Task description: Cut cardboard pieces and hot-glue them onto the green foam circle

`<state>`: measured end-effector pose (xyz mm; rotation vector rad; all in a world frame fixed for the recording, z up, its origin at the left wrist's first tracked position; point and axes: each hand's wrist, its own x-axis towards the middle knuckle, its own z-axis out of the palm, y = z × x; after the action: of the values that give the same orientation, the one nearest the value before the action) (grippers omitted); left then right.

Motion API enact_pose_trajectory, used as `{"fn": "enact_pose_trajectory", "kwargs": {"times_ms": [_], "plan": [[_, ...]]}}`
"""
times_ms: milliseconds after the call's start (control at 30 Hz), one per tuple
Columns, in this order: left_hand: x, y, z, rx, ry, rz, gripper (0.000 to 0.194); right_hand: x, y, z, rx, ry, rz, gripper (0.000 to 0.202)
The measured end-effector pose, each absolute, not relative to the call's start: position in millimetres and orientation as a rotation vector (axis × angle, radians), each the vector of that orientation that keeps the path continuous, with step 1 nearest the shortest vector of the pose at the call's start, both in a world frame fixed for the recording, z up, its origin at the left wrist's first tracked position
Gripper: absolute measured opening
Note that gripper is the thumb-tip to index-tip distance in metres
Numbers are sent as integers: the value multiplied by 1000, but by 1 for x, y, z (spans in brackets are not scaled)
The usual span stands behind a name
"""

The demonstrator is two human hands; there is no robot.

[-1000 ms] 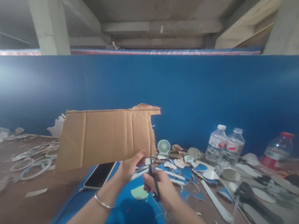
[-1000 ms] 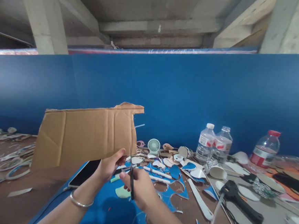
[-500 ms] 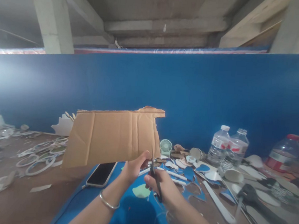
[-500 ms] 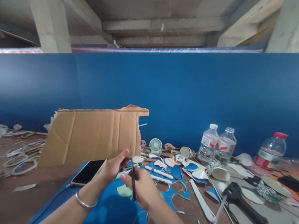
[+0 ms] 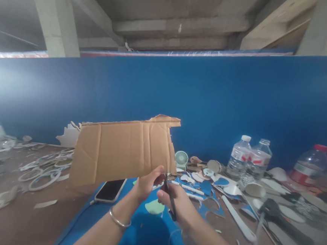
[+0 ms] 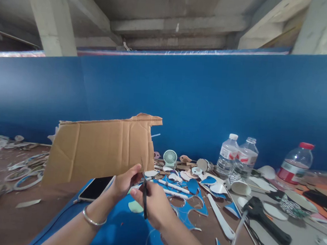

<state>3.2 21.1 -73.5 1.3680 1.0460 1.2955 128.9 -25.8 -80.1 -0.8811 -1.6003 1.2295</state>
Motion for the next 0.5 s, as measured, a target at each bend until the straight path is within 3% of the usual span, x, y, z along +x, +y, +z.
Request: {"fn": "enact_pose_trajectory", "kwargs": {"times_ms": [500], "plan": [[1,20,-73,1390,1030,1267,42,129,-22,-87,-1054,-1647,1181,41]]}}
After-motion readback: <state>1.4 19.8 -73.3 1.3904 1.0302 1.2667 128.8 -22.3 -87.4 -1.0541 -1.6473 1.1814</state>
